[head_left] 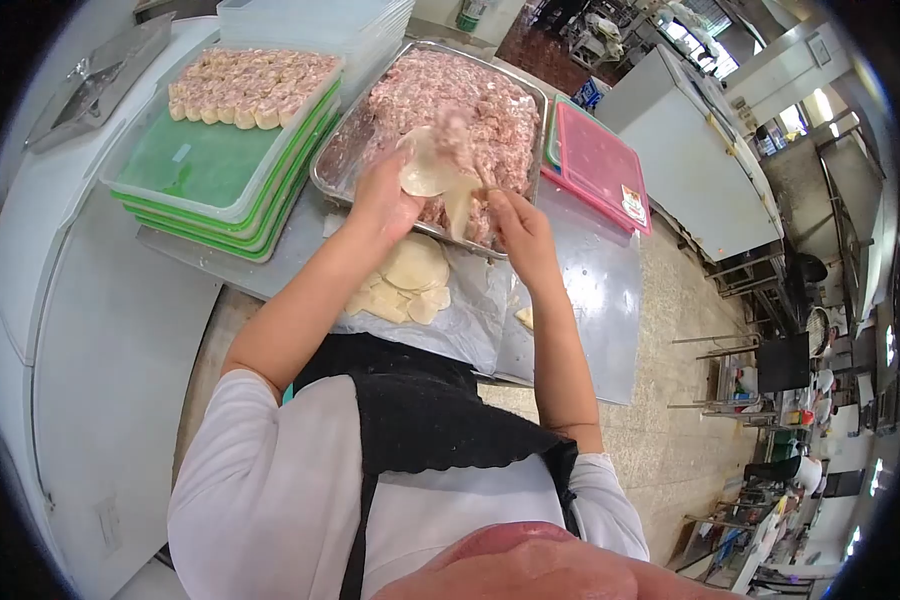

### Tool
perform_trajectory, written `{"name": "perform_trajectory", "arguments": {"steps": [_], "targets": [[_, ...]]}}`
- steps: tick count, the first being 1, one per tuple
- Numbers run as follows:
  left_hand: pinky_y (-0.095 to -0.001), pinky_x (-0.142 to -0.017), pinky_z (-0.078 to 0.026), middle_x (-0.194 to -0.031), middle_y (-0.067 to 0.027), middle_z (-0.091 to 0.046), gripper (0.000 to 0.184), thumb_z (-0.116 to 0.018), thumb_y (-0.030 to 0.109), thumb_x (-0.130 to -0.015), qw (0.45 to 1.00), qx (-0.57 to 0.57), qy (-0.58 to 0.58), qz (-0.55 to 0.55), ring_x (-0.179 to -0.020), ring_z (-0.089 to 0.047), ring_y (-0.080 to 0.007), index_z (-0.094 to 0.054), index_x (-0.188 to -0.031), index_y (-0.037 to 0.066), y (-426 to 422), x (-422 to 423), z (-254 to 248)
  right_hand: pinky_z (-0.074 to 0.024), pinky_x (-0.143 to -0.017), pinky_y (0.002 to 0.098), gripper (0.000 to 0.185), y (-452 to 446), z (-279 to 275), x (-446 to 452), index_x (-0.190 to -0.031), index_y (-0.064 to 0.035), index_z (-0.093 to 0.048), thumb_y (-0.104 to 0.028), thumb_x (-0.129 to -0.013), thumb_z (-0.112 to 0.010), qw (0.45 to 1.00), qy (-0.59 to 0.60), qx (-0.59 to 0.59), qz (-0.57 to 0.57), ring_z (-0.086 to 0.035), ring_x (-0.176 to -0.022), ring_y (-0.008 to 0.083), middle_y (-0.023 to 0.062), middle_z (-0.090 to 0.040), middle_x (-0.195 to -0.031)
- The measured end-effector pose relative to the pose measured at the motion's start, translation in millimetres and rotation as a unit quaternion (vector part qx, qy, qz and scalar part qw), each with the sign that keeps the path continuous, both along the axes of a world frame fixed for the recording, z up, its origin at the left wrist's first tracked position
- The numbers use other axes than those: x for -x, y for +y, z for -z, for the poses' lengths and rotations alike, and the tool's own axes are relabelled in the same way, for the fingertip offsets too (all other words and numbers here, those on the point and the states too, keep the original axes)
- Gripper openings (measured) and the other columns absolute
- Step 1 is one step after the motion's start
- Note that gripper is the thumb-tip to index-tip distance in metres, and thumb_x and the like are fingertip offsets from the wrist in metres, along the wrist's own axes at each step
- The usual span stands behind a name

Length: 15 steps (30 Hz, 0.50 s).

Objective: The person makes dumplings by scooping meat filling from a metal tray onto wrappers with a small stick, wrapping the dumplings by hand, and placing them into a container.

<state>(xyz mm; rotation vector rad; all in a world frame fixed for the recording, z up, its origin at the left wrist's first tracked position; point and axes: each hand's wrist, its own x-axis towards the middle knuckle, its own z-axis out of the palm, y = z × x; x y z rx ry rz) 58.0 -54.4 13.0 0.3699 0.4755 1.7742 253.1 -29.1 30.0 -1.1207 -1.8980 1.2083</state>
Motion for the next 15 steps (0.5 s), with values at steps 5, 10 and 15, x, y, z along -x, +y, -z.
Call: {"name": "perform_trajectory", "arguments": {"steps": [5,10,15], "targets": [[-0.0453,-0.092,-0.045,-0.111,-0.0161,-0.057,0.058,-0.03,0.051,-0.098,0.991,-0.008,-0.128,0.031,-0.103,-0.057,-0.0309,-0.05,-0.117,0.0,8.2,15.8,-6.5,-0.0494,-0.068,0.0363,0.024,11.0,8.0,9.0,-0.103,-0.0016,-0.065,-0.021,-0.092,-0.058,0.926,-0.169,-0.334,-0.039,-0.064,-0.078,0.0305,0.0172,-0.065,-0.088],[-0.0418,-0.083,-0.045,-0.106,-0.0157,-0.056,0.064,-0.031,0.06,-0.095,0.993,0.014,-0.115,0.032,-0.095,-0.056,-0.0301,-0.051,-0.115,0.002,22.1,31.5,32.4,-0.0498,-0.068,0.0439,0.022,-9.7,-26.6,6.6,-0.103,-0.0036,-0.065,-0.019,-0.088,-0.06,0.885,-0.314,-0.342,-0.036,-0.062,-0.08,0.039,0.0188,-0.064,-0.089],[-0.0531,-0.096,-0.041,-0.112,-0.0184,-0.053,0.069,-0.039,0.065,-0.09,0.987,0.094,-0.131,0.001,-0.106,-0.052,-0.0341,-0.051,-0.116,0.001,12.5,24.9,-10.2,-0.0497,-0.065,0.0459,0.022,11.0,-35.1,7.9,-0.104,-0.0052,-0.064,-0.018,-0.087,-0.06,0.848,-0.345,-0.39,-0.101,-0.063,-0.077,0.0365,0.0166,-0.064,-0.084]]}}
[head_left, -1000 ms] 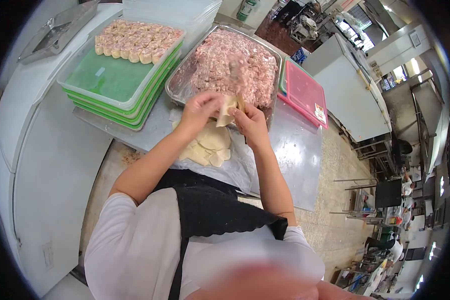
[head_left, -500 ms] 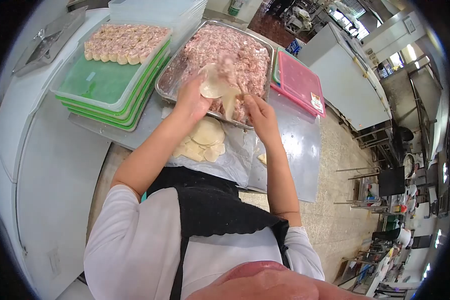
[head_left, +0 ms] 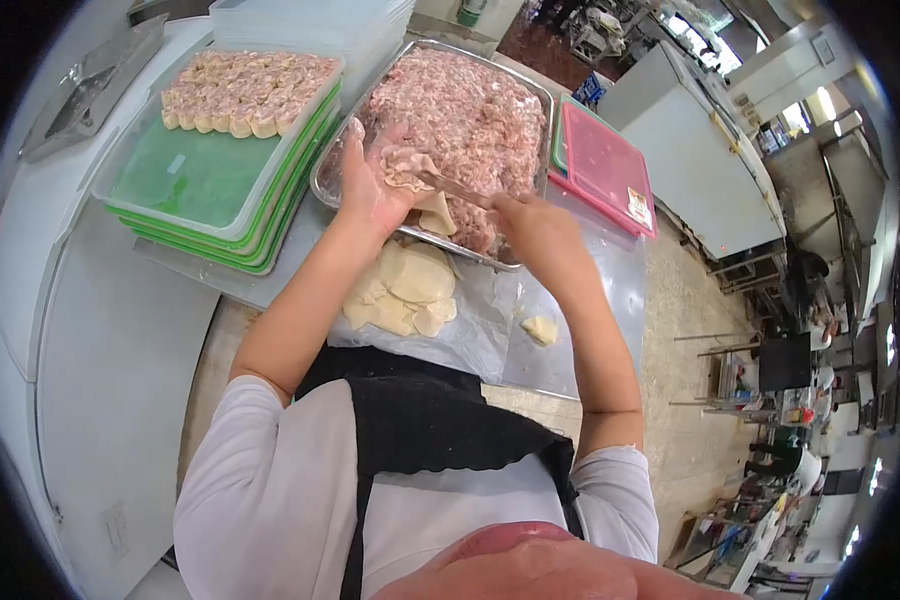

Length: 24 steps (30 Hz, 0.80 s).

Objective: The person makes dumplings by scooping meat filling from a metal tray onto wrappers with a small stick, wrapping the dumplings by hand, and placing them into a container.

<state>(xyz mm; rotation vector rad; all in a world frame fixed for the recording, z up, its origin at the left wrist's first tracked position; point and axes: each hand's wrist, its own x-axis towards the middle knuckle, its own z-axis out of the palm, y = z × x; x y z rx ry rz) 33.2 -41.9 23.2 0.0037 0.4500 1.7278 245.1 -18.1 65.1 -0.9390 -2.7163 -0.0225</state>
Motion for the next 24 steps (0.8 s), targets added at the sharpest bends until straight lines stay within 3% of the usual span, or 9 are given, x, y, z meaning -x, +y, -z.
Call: {"name": "perform_trajectory", "arguments": {"steps": [2,7,9,12,13,14,20,22,24], "targets": [[-0.0563,-0.09,-0.044,-0.11,-0.0184,-0.056,0.065,-0.048,0.059,-0.089,1.0,-0.003,-0.003,0.007,-0.1,-0.054,-0.0351,-0.051,-0.116,0.0,3.6,9.5,9.3,-0.0498,-0.064,0.0455,0.02,-23.6,-37.3,5.2,-0.104,-0.0061,-0.063,-0.017,-0.088,-0.058,0.996,-0.058,-0.009,0.073,-0.063,-0.077,0.0362,0.0169,-0.063,-0.083],[-0.0582,-0.1,-0.038,-0.124,-0.0174,-0.05,0.056,-0.055,0.047,-0.089,0.999,-0.028,0.012,-0.019,-0.111,-0.051,-0.0388,-0.047,-0.125,0.005,-7.1,6.4,-16.7,-0.0496,-0.065,0.0423,0.018,-8.1,-2.6,19.4,-0.101,-0.0044,-0.064,-0.016,-0.088,-0.058,0.999,0.036,0.005,-0.01,-0.062,-0.077,0.0356,0.0181,-0.064,-0.085],[-0.0572,-0.103,-0.037,-0.129,-0.0157,-0.048,0.053,-0.058,0.04,-0.089,0.999,-0.022,0.034,-0.034,-0.115,-0.05,-0.0393,-0.046,-0.129,0.008,-13.7,11.8,-14.8,-0.0475,-0.062,0.036,0.02,3.7,-15.5,5.5,-0.101,-0.0021,-0.065,-0.018,-0.093,-0.056,0.987,0.13,0.056,-0.079,-0.061,-0.068,0.0264,0.0142,-0.063,-0.077],[-0.0481,-0.103,-0.039,-0.135,-0.0113,-0.046,0.054,-0.065,0.024,-0.086,0.945,-0.18,0.245,0.122,-0.118,-0.05,-0.0344,-0.045,-0.134,0.01,-20.5,25.4,-4.7,-0.0466,-0.067,0.0406,0.024,-5.4,-33.0,-9.7,-0.101,0.0007,-0.064,-0.021,-0.093,-0.055,0.954,0.181,0.235,0.038,-0.06,-0.071,0.0376,0.0221,-0.061,-0.078],[-0.0443,-0.103,-0.04,-0.135,-0.0094,-0.047,0.057,-0.068,0.02,-0.082,0.84,-0.205,0.502,0.025,-0.117,-0.052,-0.0316,-0.046,-0.134,0.01,-26.0,26.3,-15.8,-0.0465,-0.066,0.0377,0.025,-6.7,-33.5,-13.6,-0.105,0.0003,-0.063,-0.02,-0.094,-0.055,0.951,0.177,0.253,0.015,-0.058,-0.07,0.037,0.0214,-0.062,-0.079],[-0.0405,-0.102,-0.041,-0.135,-0.0074,-0.049,0.06,-0.071,0.016,-0.079,0.662,-0.212,0.715,-0.075,-0.116,-0.053,-0.0288,-0.047,-0.134,0.01,-30.1,26.7,-24.2,-0.0465,-0.066,0.0377,0.025,-11.2,-36.3,-17.6,-0.105,0.0003,-0.063,-0.02,-0.094,-0.055,0.951,0.176,0.253,0.016,-0.058,-0.07,0.037,0.0214,-0.062,-0.079],[-0.0352,-0.101,-0.04,-0.122,-0.0124,-0.06,0.053,-0.079,0.023,-0.071,0.537,-0.288,0.777,0.161,-0.111,-0.056,-0.022,-0.062,-0.119,0.008,-18.0,37.6,-37.8,-0.0494,-0.071,0.0383,0.025,-40.7,-34.7,-17.0,-0.107,-0.0007,-0.064,-0.019,-0.092,-0.058,0.966,0.148,0.207,-0.033,-0.063,-0.082,0.0375,0.0211,-0.065,-0.092],[-0.0349,-0.097,-0.042,-0.118,-0.0141,-0.061,0.053,-0.079,0.025,-0.071,0.52,-0.235,0.813,0.115,-0.107,-0.058,-0.021,-0.062,-0.118,0.006,-26.6,31.0,-34.0,-0.0498,-0.07,0.0321,0.029,-24.1,-12.0,-18.7,-0.108,0.0017,-0.065,-0.021,-0.091,-0.061,0.973,0.158,0.151,-0.069,-0.066,-0.081,0.0281,0.0194,-0.067,-0.09],[-0.0347,-0.094,-0.044,-0.114,-0.0158,-0.063,0.054,-0.08,0.026,-0.071,0.499,-0.18,0.845,0.067,-0.103,-0.06,-0.0201,-0.062,-0.117,0.003,-24.1,26.8,-28.1,-0.0504,-0.069,0.0345,0.027,-0.4,-7.8,-25.9,-0.108,0.0001,-0.065,-0.02,-0.091,-0.061,0.983,0.131,0.113,-0.058,-0.066,-0.082,0.0305,0.0182,-0.067,-0.092]]}}
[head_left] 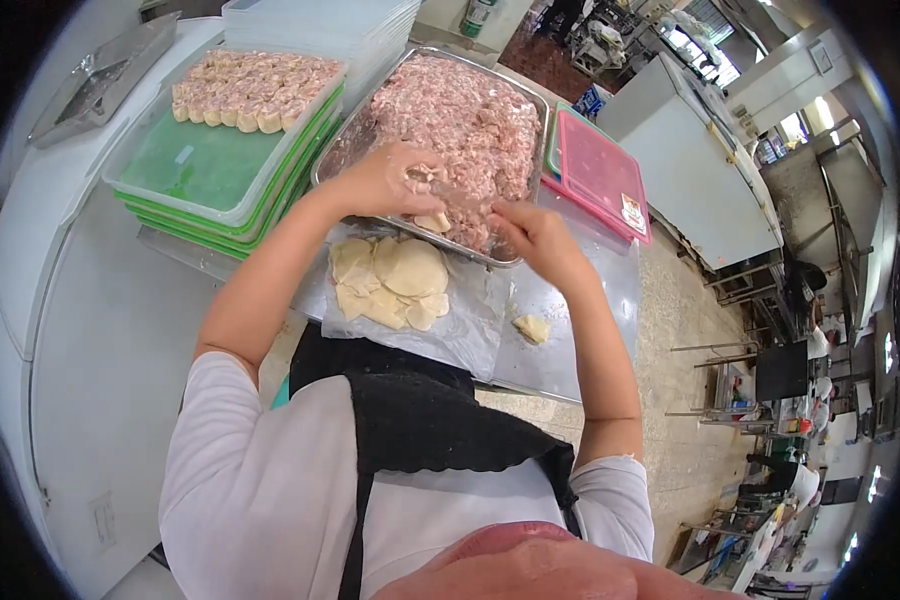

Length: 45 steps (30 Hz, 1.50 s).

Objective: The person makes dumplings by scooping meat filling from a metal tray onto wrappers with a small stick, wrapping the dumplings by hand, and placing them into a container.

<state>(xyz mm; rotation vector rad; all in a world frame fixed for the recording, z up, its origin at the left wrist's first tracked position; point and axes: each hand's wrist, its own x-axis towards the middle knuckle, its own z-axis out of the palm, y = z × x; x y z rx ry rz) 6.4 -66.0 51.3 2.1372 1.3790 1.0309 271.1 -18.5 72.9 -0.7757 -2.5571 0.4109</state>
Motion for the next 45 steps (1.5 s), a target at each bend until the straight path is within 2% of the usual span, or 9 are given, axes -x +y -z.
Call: {"name": "perform_trajectory", "arguments": {"steps": [5,8,12,17,21,26,29,33,45], "targets": [[-0.0328,-0.08,-0.05,-0.105,-0.0159,-0.064,0.056,-0.08,0.031,-0.072,0.967,0.2,-0.144,-0.072,-0.095,-0.062,-0.0187,-0.061,-0.111,-0.005,32.3,5.9,27.7,-0.0506,-0.067,0.043,0.023,-11.8,1.4,11.6,-0.108,-0.0064,-0.065,-0.018,-0.089,-0.061,0.98,-0.044,-0.146,0.127,-0.064,-0.081,0.035,0.016,-0.065,-0.095],[-0.0327,-0.08,-0.05,-0.107,-0.0154,-0.064,0.059,-0.08,0.03,-0.072,0.992,0.084,-0.034,-0.084,-0.095,-0.061,-0.0179,-0.058,-0.115,-0.004,55.9,6.1,57.2,-0.0505,-0.064,0.047,0.02,15.4,60.6,2.7,-0.105,-0.0109,-0.063,-0.022,-0.089,-0.059,0.987,-0.001,-0.142,0.075,-0.065,-0.077,0.034,0.014,-0.063,-0.087],[-0.0332,-0.086,-0.049,-0.11,-0.0123,-0.063,0.062,-0.08,0.026,-0.071,0.974,0.188,-0.086,-0.09,-0.097,-0.061,-0.019,-0.054,-0.122,0.001,12.7,2.6,5.0,-0.0499,-0.066,0.0466,0.022,31.3,37.3,-22.0,-0.105,-0.0154,-0.065,-0.029,-0.092,-0.054,0.969,-0.142,-0.108,0.171,-0.064,-0.08,0.0363,0.0154,-0.064,-0.089],[-0.0369,-0.093,-0.044,-0.112,-0.0074,-0.064,0.059,-0.078,0.02,-0.07,0.997,-0.054,-0.049,0.002,-0.103,-0.06,-0.0261,-0.055,-0.124,0.012,0.4,1.6,-9.0,-0.0489,-0.071,0.0423,0.025,0.6,-2.5,-26.9,-0.105,-0.008,-0.068,-0.027,-0.092,-0.057,0.993,0.055,0.053,0.095,-0.062,-0.084,0.0377,0.0193,-0.066,-0.09],[-0.0383,-0.093,-0.044,-0.111,-0.0112,-0.064,0.049,-0.079,0.022,-0.071,0.992,0.043,-0.015,0.116,-0.104,-0.06,-0.0275,-0.06,-0.114,0.009,15.0,1.3,-3.2,-0.0491,-0.07,0.0423,0.024,-8.3,17.3,0.4,-0.104,-0.0082,-0.068,-0.026,-0.092,-0.057,0.992,0.077,0.089,-0.038,-0.062,-0.082,0.0366,0.0174,-0.065,-0.09],[-0.0387,-0.089,-0.044,-0.098,-0.0152,-0.065,0.044,-0.079,0.031,-0.071,0.992,-0.092,-0.005,-0.084,-0.097,-0.061,-0.0286,-0.063,-0.1,0.002,10.1,8.6,32.4,-0.0504,-0.072,0.0386,0.024,-19.5,-24.6,4.5,-0.106,-0.0062,-0.067,-0.023,-0.091,-0.06,0.992,-0.076,-0.06,0.077,-0.064,-0.083,0.0339,0.0161,-0.066,-0.094],[-0.0379,-0.09,-0.044,-0.102,-0.0149,-0.065,0.054,-0.08,0.034,-0.071,0.999,0.005,0.04,0.033,-0.1,-0.06,-0.0291,-0.061,-0.112,0.004,12.4,15.8,3.6,-0.0497,-0.068,0.038,0.022,-12.1,1.9,8.5,-0.106,-0.007,-0.067,-0.021,-0.09,-0.06,0.996,-0.006,-0.085,0.029,-0.064,-0.078,0.033,0.015,-0.066,-0.089],[-0.0372,-0.089,-0.044,-0.104,-0.0144,-0.064,0.054,-0.08,0.036,-0.071,0.998,-0.06,-0.004,-0.034,-0.101,-0.059,-0.0296,-0.061,-0.113,0.007,-3.9,18.8,7.2,-0.0494,-0.071,0.0424,0.027,-17.4,-42.0,-2.2,-0.112,-0.0075,-0.064,-0.025,-0.092,-0.057,0.999,-0.021,-0.016,0.035,-0.063,-0.081,0.0361,0.0175,-0.065,-0.093],[-0.0332,-0.089,-0.045,-0.104,-0.0089,-0.063,0.053,-0.079,0.036,-0.07,0.957,-0.005,0.051,-0.287,-0.101,-0.058,-0.0234,-0.06,-0.11,0.007,-82.1,150.8,-57.6,-0.0479,-0.084,0.0397,0.03,40.3,64.9,34.2,-0.113,-0.0033,-0.063,-0.024,-0.093,-0.054,0.994,0.072,0.037,0.073,-0.061,-0.099,0.0361,0.0189,-0.065,-0.106]]}}
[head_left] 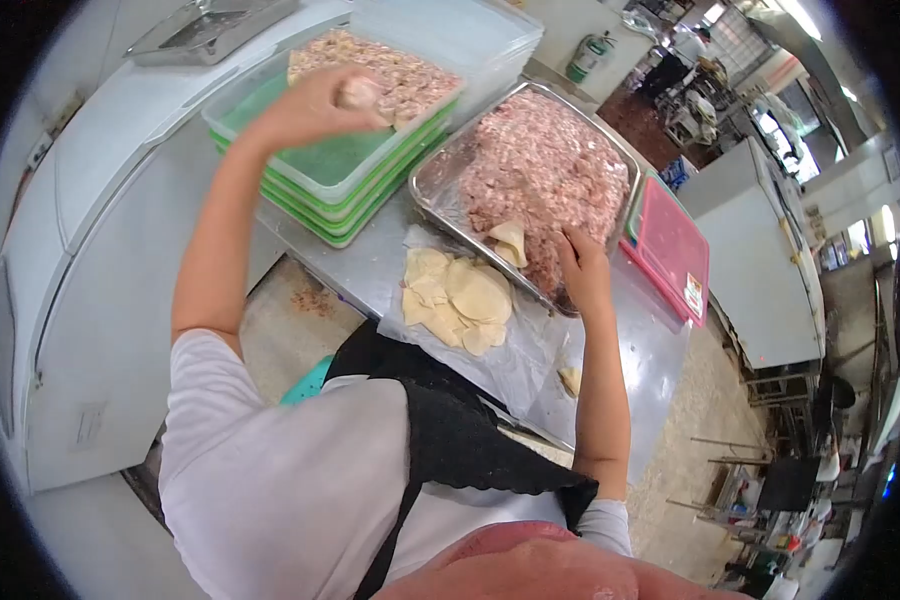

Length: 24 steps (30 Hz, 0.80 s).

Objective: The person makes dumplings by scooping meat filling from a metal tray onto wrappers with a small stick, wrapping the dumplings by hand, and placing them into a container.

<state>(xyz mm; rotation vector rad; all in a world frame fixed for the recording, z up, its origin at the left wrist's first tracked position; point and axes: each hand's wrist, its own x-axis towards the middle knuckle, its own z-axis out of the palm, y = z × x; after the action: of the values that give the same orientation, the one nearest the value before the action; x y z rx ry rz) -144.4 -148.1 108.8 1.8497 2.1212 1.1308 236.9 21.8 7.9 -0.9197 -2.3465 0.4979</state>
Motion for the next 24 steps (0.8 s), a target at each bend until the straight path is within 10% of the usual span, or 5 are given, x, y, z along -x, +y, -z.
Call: {"name": "perform_trajectory", "arguments": {"steps": [4,6,19,24], "targets": [[-0.0366,-0.089,-0.046,-0.106,-0.0117,-0.063,0.052,-0.075,0.029,-0.07,0.991,-0.031,0.072,-0.107,-0.102,-0.058,-0.0271,-0.058,-0.113,0.006,-10.0,130.7,27.9,-0.0485,-0.084,0.0393,0.029,2.2,13.9,-0.9,-0.112,-0.0059,-0.064,-0.025,-0.092,-0.055,0.997,-0.016,-0.05,0.056,-0.062,-0.098,0.034,0.0169,-0.065,-0.107],[-0.0422,-0.086,-0.049,-0.107,-0.0197,-0.063,0.052,-0.071,0.026,-0.075,0.922,0.025,0.288,-0.257,-0.102,-0.059,-0.035,-0.055,-0.121,0.01,-6.7,168.0,37.2,-0.0486,-0.083,0.0393,0.029,-0.7,12.6,-0.6,-0.112,-0.0055,-0.064,-0.024,-0.092,-0.055,0.997,-0.021,-0.053,0.057,-0.062,-0.098,0.0341,0.0171,-0.065,-0.106],[-0.045,-0.08,-0.05,-0.102,-0.0239,-0.063,0.08,-0.068,0.009,-0.077,0.943,0.058,0.215,-0.249,-0.094,-0.061,-0.0374,-0.028,-0.146,0.017,54.4,203.5,62.7,-0.0481,-0.086,0.0356,0.026,3.1,17.8,-1.2,-0.11,0.0014,-0.064,-0.016,-0.091,-0.058,0.996,-0.009,-0.008,0.086,-0.064,-0.097,0.033,0.02,-0.066,-0.105],[-0.0441,-0.086,-0.049,-0.14,-0.0244,-0.04,0.072,-0.054,-0.003,-0.081,0.941,-0.087,0.301,-0.131,-0.109,-0.057,-0.0382,-0.031,-0.145,0.02,49.2,203.7,77.4,-0.0484,-0.084,0.0359,0.026,0.4,15.2,0.8,-0.109,0.0001,-0.065,-0.017,-0.091,-0.058,0.996,-0.01,-0.03,0.08,-0.064,-0.096,0.0326,0.0195,-0.067,-0.104]]}}
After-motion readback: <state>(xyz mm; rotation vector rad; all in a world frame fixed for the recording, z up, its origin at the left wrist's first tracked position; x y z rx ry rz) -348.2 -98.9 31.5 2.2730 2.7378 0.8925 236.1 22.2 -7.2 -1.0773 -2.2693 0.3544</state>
